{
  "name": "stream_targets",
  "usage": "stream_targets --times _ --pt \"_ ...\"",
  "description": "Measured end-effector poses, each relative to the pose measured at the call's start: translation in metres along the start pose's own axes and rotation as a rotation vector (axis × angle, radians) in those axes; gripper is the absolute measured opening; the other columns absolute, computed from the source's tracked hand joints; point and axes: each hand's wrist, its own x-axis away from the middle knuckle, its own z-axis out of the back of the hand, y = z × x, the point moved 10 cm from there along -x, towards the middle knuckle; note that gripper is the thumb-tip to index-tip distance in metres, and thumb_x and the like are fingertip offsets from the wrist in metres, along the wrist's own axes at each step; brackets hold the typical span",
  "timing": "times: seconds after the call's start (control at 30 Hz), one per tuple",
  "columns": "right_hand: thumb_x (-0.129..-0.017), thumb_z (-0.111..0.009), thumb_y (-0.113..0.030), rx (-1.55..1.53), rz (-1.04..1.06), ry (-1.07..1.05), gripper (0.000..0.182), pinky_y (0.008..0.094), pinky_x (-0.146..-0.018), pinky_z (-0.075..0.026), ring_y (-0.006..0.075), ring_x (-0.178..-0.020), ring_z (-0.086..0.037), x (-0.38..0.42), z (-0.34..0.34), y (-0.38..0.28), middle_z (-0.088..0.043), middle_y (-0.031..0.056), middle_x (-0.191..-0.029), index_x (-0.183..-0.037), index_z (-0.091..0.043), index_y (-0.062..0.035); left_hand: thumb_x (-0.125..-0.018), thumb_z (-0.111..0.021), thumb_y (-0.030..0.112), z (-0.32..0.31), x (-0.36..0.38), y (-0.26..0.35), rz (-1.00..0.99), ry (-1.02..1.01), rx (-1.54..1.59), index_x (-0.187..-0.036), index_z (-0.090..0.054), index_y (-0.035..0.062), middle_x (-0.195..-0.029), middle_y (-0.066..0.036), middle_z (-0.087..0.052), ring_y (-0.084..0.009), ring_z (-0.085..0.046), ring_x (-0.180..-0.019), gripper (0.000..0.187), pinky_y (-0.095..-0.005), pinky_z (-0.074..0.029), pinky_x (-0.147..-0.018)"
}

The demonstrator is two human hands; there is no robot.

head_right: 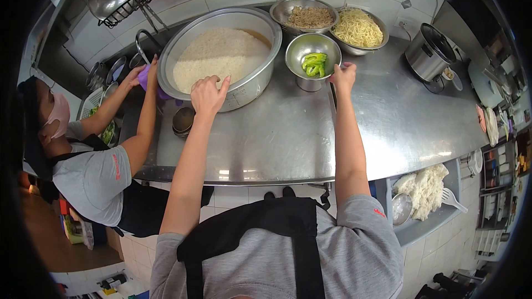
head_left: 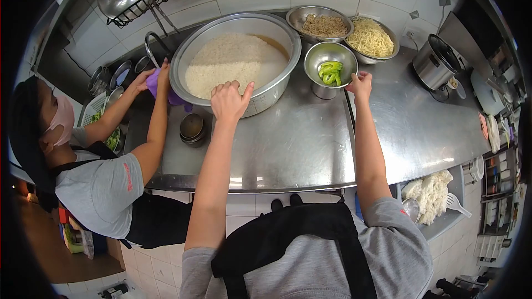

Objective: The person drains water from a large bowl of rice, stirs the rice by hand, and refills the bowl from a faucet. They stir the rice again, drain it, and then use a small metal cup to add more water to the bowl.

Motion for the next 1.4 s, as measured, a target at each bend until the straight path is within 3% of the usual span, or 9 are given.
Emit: stream_targets --times 0.2,0.4,0.67,0.97,1.07,1.13,1.2,1.3,1.4 --pt "-0.076 -0.059 -0.022 0.008 0.023 0.092 0.045 0.0271 -0.044 -0.050 0.0169 -0.055 -0.056 0.007 0.014 0.000 -0.052 0.0137 -0.093 -0.108 -0.039 0.0014 -0.076 -0.049 0.045 0.001 0.000 0.000 -0.001 0.003 0.013 -0.063 -0.059 0.0020 -0.064 -0.013 -0.057 -0.0274 -0.055 -0.066 0.046 -0.0365 -0.041 -0.070" --pt "-0.075 -0.052 -0.008 -0.101 -0.043 -0.167 0.036 0.0260 -0.038 -0.048 0.0175 -0.049 -0.056 -0.001 -0.013 0.006 -0.055 0.0145 -0.079 -0.106 -0.042 0.0053 -0.076 -0.049 0.045 0.001 0.001 0.001 -0.002 -0.003 0.018 -0.063 -0.059 0.0016 -0.063 -0.013 -0.057 -0.0274 -0.055 -0.067 0.047 -0.0367 -0.041 -0.069" --pt "-0.072 -0.047 -0.002 -0.337 -0.095 0.221 0.023 0.0274 -0.037 -0.049 0.0216 -0.044 -0.055 -0.008 0.084 0.040 -0.054 0.0157 -0.069 -0.091 -0.044 0.0110 -0.078 -0.048 0.044 -0.001 0.001 0.000 0.027 -0.085 -0.021 -0.070 -0.062 0.0022 -0.069 -0.013 -0.060 -0.0280 -0.056 -0.070 0.045 -0.0375 -0.042 -0.070" --pt "-0.070 -0.049 -0.002 -0.370 -0.240 0.232 0.035 0.0283 -0.033 -0.049 0.0221 -0.040 -0.055 -0.009 0.090 0.094 -0.053 0.0189 -0.079 -0.101 -0.037 0.0097 -0.076 -0.048 0.045 -0.001 0.001 0.002 -0.005 -0.016 0.010 -0.063 -0.060 0.0011 -0.064 -0.014 -0.058 -0.0274 -0.055 -0.066 0.048 -0.0368 -0.041 -0.069" --pt "-0.071 -0.054 -0.007 -0.315 -0.232 0.196 0.043 0.0264 -0.031 -0.045 0.0222 -0.044 -0.057 -0.008 0.084 0.085 -0.053 0.0161 -0.076 -0.106 -0.036 0.0102 -0.076 -0.048 0.046 0.001 0.002 -0.001 0.010 -0.012 -0.004 -0.064 -0.060 0.0014 -0.065 -0.013 -0.058 -0.0273 -0.055 -0.067 0.047 -0.0368 -0.041 -0.070" --pt "-0.073 -0.059 -0.015 0.057 -0.208 0.167 0.054 0.0358 -0.053 -0.051 0.0326 -0.077 -0.059 0.004 0.092 0.054 -0.051 0.0222 -0.093 -0.114 -0.033 0.0080 -0.076 -0.049 0.046 0.002 0.002 0.000 0.006 -0.011 0.003 -0.064 -0.060 0.0019 -0.066 -0.013 -0.058 -0.0269 -0.056 -0.068 0.047 -0.0365 -0.041 -0.070" --pt "-0.072 -0.063 -0.023 0.528 0.236 0.549 0.062 0.0448 -0.085 -0.038 0.0378 -0.111 -0.037 -0.001 0.113 0.026 -0.037 0.0275 -0.116 -0.119 -0.033 0.0035 -0.076 -0.048 0.046 0.003 0.001 -0.002 0.027 -0.023 -0.014 -0.064 -0.060 0.0021 -0.066 -0.013 -0.058 -0.0267 -0.056 -0.069 0.047 -0.0363 -0.041 -0.070" --pt "-0.072 -0.062 -0.021 0.369 0.478 0.520 0.058 0.0456 -0.097 -0.020 0.0372 -0.121 -0.019 0.046 0.094 -0.060 -0.021 0.0278 -0.128 -0.120 -0.035 -0.0001 -0.076 -0.049 0.046 0.001 0.000 -0.004 0.052 -0.061 -0.021 -0.066 -0.061 0.0026 -0.068 -0.014 -0.059 -0.0271 -0.056 -0.070 0.046 -0.0365 -0.041 -0.071" --pt "-0.074 -0.059 -0.016 0.327 0.839 0.291 0.049 0.0427 -0.094 -0.026 0.0340 -0.118 -0.028 0.081 0.035 -0.127 -0.030 0.0240 -0.125 -0.116 -0.040 -0.0011 -0.075 -0.049 0.044 -0.001 0.003 -0.006 0.081 -0.100 -0.023 -0.068 -0.062 0.0032 -0.070 -0.014 -0.059 -0.0282 -0.056 -0.071 0.043 -0.0372 -0.041 -0.071"
